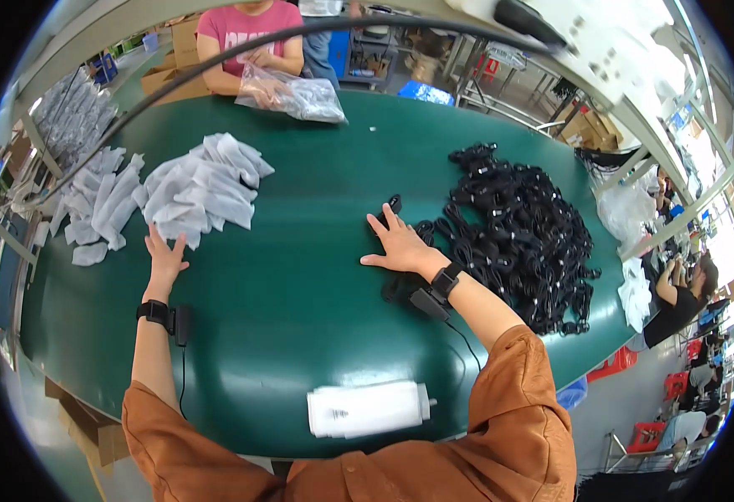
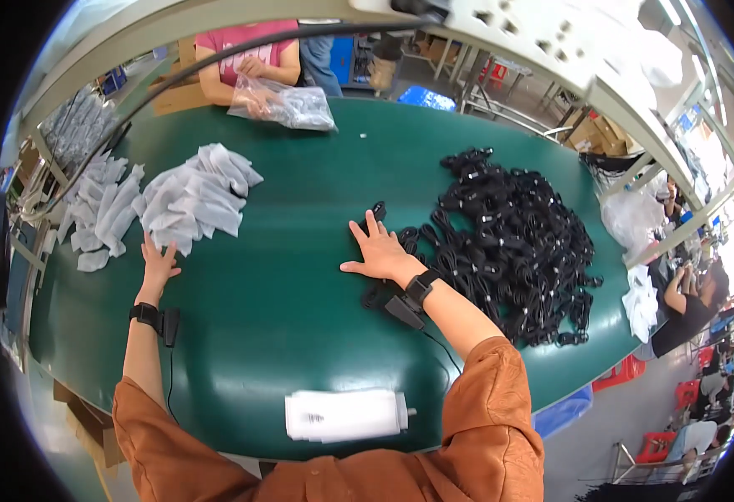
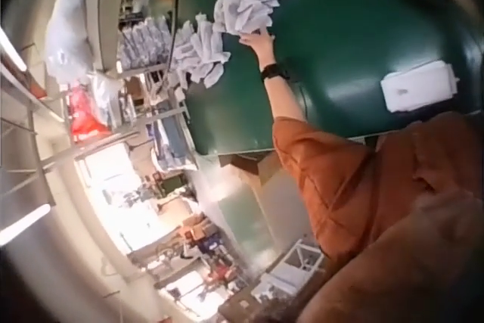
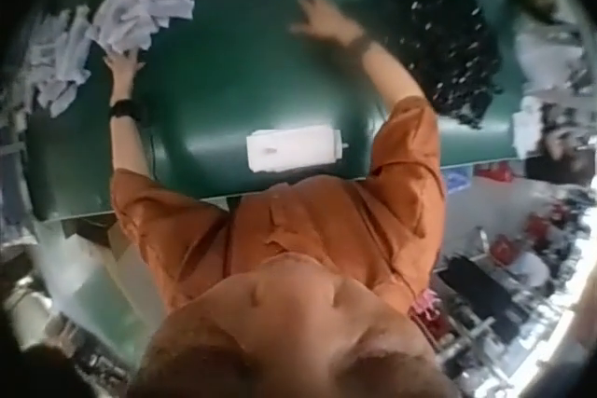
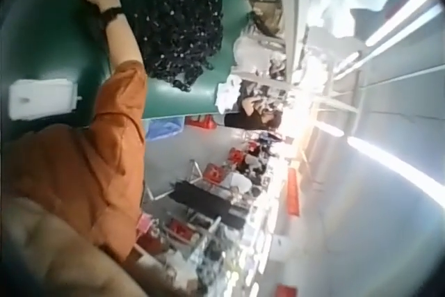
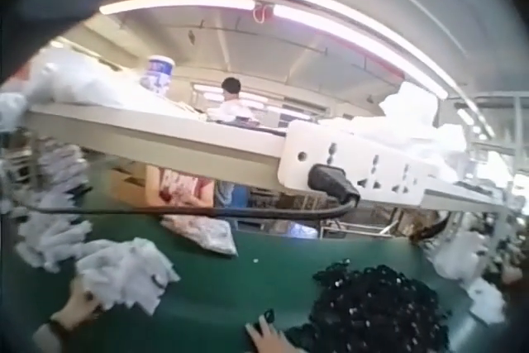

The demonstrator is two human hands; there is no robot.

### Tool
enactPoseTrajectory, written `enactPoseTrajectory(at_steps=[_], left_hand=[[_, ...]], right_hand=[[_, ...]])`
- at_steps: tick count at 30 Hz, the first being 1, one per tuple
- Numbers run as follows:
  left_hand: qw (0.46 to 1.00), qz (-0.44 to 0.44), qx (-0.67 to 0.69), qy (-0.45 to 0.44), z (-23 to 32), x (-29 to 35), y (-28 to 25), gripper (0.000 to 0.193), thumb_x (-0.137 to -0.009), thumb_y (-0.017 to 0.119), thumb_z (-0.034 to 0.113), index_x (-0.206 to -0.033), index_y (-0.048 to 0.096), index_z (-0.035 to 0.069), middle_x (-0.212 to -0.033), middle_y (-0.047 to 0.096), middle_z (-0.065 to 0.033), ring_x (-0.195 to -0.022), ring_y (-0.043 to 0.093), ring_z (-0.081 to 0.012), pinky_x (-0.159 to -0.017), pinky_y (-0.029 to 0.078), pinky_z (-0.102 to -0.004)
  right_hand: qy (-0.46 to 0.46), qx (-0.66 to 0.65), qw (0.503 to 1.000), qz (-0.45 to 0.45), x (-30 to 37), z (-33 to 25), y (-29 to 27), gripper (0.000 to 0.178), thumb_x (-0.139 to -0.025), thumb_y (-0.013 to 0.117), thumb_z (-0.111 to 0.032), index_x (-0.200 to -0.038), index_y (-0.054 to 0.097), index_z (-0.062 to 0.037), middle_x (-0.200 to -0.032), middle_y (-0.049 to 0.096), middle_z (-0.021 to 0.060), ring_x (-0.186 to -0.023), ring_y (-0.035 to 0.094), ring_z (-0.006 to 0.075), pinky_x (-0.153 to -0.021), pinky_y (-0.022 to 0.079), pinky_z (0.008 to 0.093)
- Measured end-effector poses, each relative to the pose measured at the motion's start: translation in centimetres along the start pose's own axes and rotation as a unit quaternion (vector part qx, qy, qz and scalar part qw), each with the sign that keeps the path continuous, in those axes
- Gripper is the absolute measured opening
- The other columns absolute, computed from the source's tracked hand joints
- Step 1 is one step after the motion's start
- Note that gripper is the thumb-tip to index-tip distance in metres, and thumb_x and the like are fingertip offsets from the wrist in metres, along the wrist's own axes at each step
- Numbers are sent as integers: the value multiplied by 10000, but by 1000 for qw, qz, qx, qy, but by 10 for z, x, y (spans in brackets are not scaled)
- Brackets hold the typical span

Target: The person packages black cables by hand, picking up a cable from a pile, sliding it into a white plastic sleeve, and placing it onto a stack. After repeating this process, the person gathers the stack of sleeved cables and moves them to the side of the workbench.

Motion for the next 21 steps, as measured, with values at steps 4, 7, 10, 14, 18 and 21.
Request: enactPoseTrajectory(at_steps=[4, 7, 10, 14, 18, 21], left_hand=[[939, 48, -218, 264, -23, 38, 1, 854, -947, 672, 310, -1574, 156, 46, -1612, 124, -241, -1365, 403, -347, -1072, 427, -442], [934, -123, -135, 306, 74, 141, 32, 786, -921, 684, 321, -1520, 287, 0, -1576, 250, -261, -1455, 293, -394, -1148, 338, -431], [922, -197, -55, 329, 129, 238, 48, 530, -878, 719, 162, -1358, 522, 49, -1391, 491, -167, -1208, 540, -300, -930, 520, -365], [889, -270, 11, 370, 126, 310, 86, 332, -845, 737, 42, -1165, 651, 49, -1189, 600, -115, -988, 648, -236, -781, 569, -310], [872, -312, 0, 376, 108, 347, 141, 258, -840, 754, 73, -1076, 656, 37, -1046, 598, -108, -869, 646, -241, -715, 558, -330], [861, -279, -17, 425, 106, 357, 166, 244, -825, 759, 79, -1035, 646, 26, -983, 583, -115, -839, 636, -271, -714, 549, -359]], right_hand=[[-73, -3, 997, 21, 44, -17, 5, 900, -856, 680, -588, -1531, 346, -95, -1599, 154, 301, -1414, 330, 479, -1148, 350, 486], [-77, -38, 996, 35, 84, -10, 7, 760, -860, 722, -478, -1438, 447, -69, -1564, 235, 290, -1377, 381, 467, -1106, 399, 476], [-103, -87, 988, 71, 103, 0, 11, 586, -870, 734, -347, -1324, 522, -43, -1504, 320, 273, -1313, 443, 450, -1045, 448, 457], [-108, -173, 962, 179, 108, 4, 26, 351, -870, 703, -148, -1167, 569, -17, -1357, 458, 236, -1149, 549, 391, -919, 505, 419], [-40, -307, 906, 287, 112, 8, 20, 288, -853, 639, -33, -1128, 558, -5, -1178, 577, 180, -941, 617, 272, -792, 516, 361], [28, -484, 841, 242, 128, 9, 4, 258, -885, 567, 10, -1143, 548, 11, -1082, 619, 121, -819, 621, 181, -718, 506, 290]])
Point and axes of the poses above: each hand's wrist, its own x-axis away from the middle knuckle, its own y-axis out of the palm, z = x × y, the point moved 3 cm from there along -x, towards the middle knuckle
